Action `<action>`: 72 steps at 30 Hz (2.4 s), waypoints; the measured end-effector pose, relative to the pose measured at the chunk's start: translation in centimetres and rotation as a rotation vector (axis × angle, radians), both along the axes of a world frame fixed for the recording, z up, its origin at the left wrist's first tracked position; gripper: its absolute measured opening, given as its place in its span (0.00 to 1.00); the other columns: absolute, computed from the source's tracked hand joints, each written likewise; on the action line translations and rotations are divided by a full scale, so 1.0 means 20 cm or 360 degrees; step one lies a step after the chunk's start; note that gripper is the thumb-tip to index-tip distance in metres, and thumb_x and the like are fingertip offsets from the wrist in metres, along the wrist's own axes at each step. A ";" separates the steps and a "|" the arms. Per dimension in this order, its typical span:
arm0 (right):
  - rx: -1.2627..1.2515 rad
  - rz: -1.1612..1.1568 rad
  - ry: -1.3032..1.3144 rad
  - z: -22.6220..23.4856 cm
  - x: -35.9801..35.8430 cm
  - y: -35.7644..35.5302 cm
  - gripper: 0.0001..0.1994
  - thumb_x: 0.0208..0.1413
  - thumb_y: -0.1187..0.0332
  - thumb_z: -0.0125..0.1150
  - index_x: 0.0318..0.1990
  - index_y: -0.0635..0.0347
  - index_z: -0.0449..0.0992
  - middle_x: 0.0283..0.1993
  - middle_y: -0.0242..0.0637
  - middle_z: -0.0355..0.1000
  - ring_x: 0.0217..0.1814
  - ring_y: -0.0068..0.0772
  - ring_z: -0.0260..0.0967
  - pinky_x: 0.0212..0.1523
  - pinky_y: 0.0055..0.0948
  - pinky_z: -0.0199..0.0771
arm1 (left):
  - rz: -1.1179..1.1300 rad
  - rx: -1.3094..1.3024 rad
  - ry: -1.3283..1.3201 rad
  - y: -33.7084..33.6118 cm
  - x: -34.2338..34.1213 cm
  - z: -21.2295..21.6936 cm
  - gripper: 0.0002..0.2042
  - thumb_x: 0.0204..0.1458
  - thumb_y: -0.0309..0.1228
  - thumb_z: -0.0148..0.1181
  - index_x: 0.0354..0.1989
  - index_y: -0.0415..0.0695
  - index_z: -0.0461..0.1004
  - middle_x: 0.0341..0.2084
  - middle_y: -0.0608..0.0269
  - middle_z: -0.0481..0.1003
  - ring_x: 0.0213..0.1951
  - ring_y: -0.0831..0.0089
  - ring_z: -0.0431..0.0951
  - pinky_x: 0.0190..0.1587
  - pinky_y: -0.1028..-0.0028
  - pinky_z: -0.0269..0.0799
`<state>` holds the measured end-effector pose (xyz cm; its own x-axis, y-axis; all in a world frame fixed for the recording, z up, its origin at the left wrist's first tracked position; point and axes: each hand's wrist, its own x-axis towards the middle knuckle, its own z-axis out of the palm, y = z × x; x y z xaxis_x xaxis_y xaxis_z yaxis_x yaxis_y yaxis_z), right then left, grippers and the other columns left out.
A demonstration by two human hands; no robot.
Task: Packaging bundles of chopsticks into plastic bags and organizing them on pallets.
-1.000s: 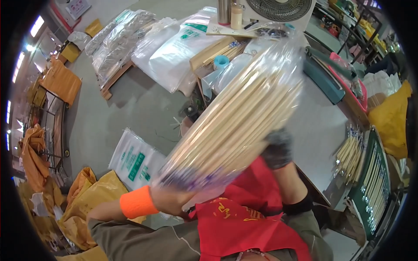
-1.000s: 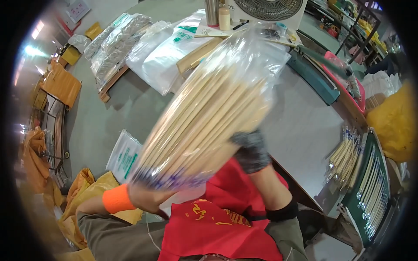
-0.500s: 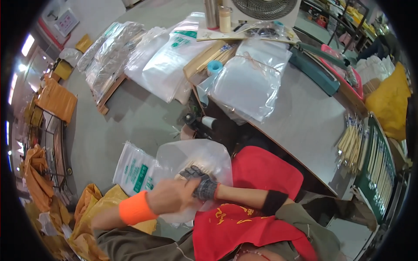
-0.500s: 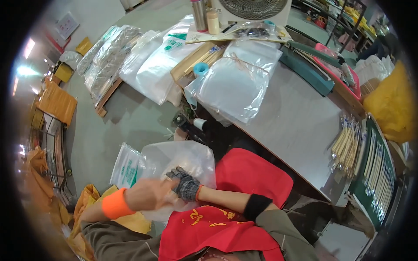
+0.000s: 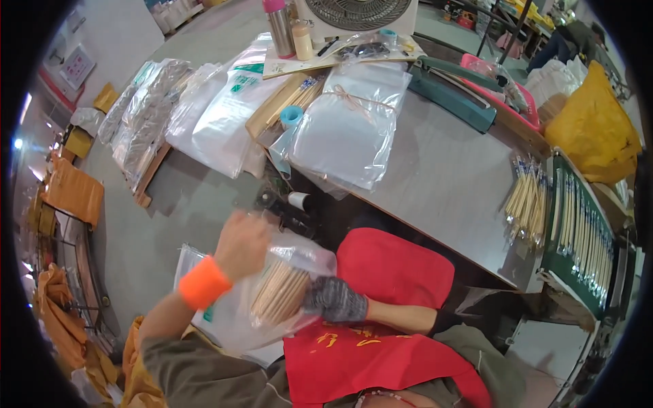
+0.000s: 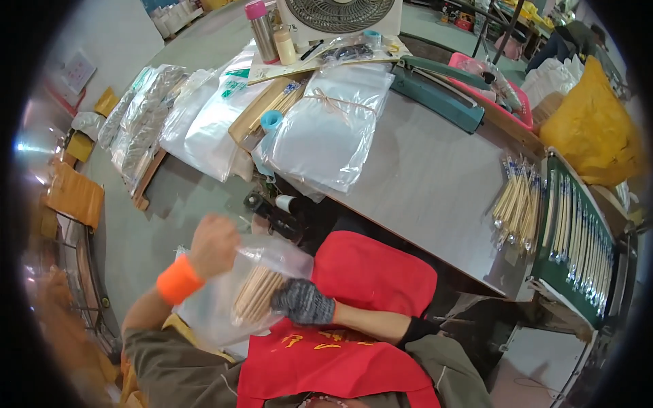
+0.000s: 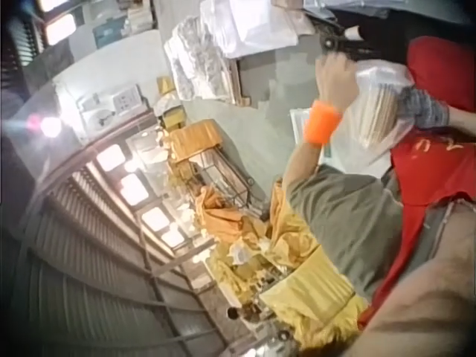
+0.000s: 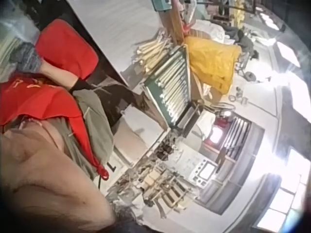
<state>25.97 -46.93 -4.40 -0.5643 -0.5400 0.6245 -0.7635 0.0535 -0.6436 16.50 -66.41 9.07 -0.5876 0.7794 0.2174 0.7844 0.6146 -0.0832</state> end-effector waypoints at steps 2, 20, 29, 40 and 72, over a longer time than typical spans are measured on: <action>0.0461 0.0101 0.0010 0.15 0.07 0.05 0.07 0.37 0.64 0.54 0.22 0.56 0.73 0.21 0.42 0.69 0.26 0.46 0.68 0.28 0.41 0.68 | -0.0124 -0.0005 -0.0020 0.01 0.14 0.14 0.05 0.28 0.27 0.54 0.11 0.45 0.63 0.17 0.63 0.62 0.28 0.66 0.67 0.36 0.67 0.62; 0.0807 -0.2861 -0.0562 -0.07 0.47 1.53 0.13 0.52 0.65 0.50 0.44 0.58 0.70 0.54 0.53 0.63 0.54 0.52 0.61 0.57 0.43 0.59 | -0.0679 -0.0005 -0.1576 0.96 -0.22 -0.01 0.06 0.49 0.30 0.56 0.31 0.42 0.75 0.24 0.59 0.74 0.27 0.67 0.76 0.30 0.73 0.69; 0.0798 -0.2749 -0.0325 -0.34 0.46 2.13 0.22 0.47 0.64 0.57 0.49 0.64 0.66 0.50 0.53 0.66 0.50 0.51 0.64 0.48 0.45 0.65 | -0.0910 0.0703 -0.1652 2.42 -0.61 -0.51 0.20 0.49 0.34 0.59 0.49 0.38 0.67 0.44 0.53 0.72 0.46 0.67 0.73 0.42 0.74 0.70; 0.0070 -0.3227 -0.0987 -0.02 0.12 2.39 0.37 0.49 0.47 0.55 0.60 0.67 0.55 0.58 0.57 0.59 0.58 0.54 0.59 0.58 0.39 0.58 | -0.0597 0.0567 -0.1353 3.15 -0.60 -0.67 0.43 0.44 0.56 0.57 0.59 0.33 0.53 0.55 0.39 0.59 0.59 0.48 0.56 0.60 0.60 0.50; 0.0823 -0.2339 -0.0306 -0.09 -0.52 1.40 0.21 0.54 0.60 0.47 0.51 0.66 0.66 0.52 0.53 0.66 0.55 0.51 0.62 0.60 0.41 0.56 | 0.0325 0.1475 -0.0820 1.66 -0.47 -0.80 0.34 0.43 0.38 0.63 0.58 0.37 0.57 0.54 0.40 0.58 0.56 0.48 0.58 0.58 0.61 0.55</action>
